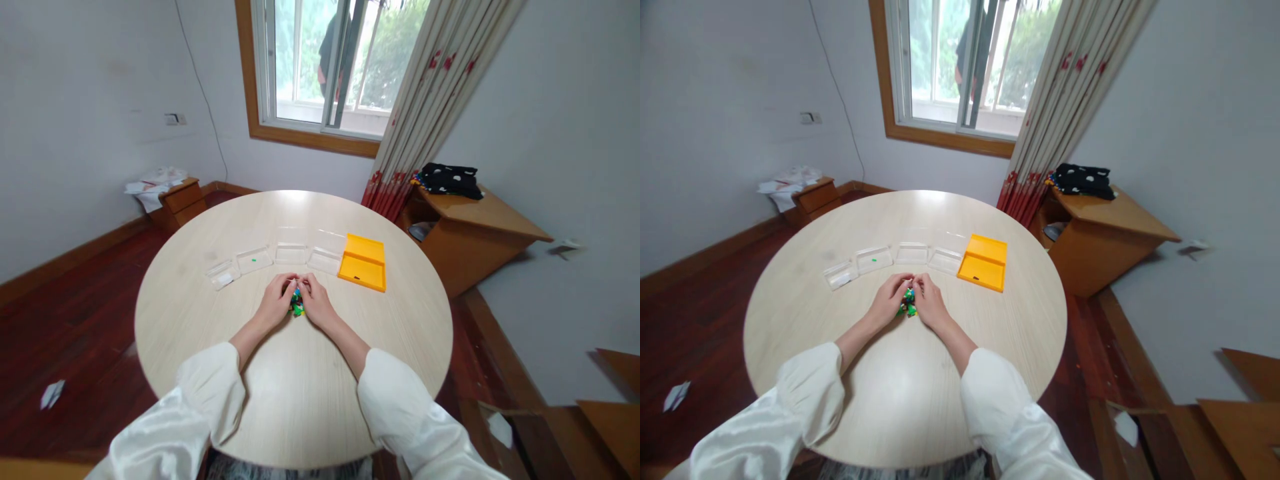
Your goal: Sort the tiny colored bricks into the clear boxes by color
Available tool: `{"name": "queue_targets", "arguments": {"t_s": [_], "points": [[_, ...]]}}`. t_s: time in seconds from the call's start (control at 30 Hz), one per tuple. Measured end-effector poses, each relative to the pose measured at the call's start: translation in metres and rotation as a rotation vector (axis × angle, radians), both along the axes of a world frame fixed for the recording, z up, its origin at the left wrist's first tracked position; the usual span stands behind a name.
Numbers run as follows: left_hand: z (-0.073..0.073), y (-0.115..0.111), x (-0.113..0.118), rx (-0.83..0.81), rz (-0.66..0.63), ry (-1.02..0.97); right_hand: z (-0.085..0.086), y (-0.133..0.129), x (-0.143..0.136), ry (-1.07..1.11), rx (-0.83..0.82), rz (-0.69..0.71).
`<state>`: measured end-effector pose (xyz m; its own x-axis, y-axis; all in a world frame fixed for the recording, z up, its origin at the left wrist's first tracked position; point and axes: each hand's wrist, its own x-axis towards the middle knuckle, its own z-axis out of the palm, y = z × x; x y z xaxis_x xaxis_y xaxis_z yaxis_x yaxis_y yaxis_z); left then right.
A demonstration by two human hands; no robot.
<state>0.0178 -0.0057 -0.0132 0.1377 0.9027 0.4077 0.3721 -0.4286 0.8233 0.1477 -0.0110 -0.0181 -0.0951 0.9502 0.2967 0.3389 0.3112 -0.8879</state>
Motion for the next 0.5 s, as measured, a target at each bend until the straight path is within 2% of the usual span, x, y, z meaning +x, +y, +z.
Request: {"name": "queue_targets", "arguments": {"t_s": [0.17,0.27,0.33,0.5], "points": [[0.006,-0.002,-0.008,0.063,0.094,-0.056,-0.003,0.006,0.004,0.054,-0.020,-0.106],[0.004,0.008,-0.015,0.087,0.210,-0.075,-0.003,0.015,0.003,-0.043,-0.048,-0.125],[0.002,0.014,-0.017,0.024,0.243,-0.090,-0.003,0.019,0.001,-0.147,-0.048,-0.112],[-0.003,0.015,-0.015,-0.131,0.091,-0.083,0.000,0.016,-0.003,-0.300,0.011,-0.017]]}}
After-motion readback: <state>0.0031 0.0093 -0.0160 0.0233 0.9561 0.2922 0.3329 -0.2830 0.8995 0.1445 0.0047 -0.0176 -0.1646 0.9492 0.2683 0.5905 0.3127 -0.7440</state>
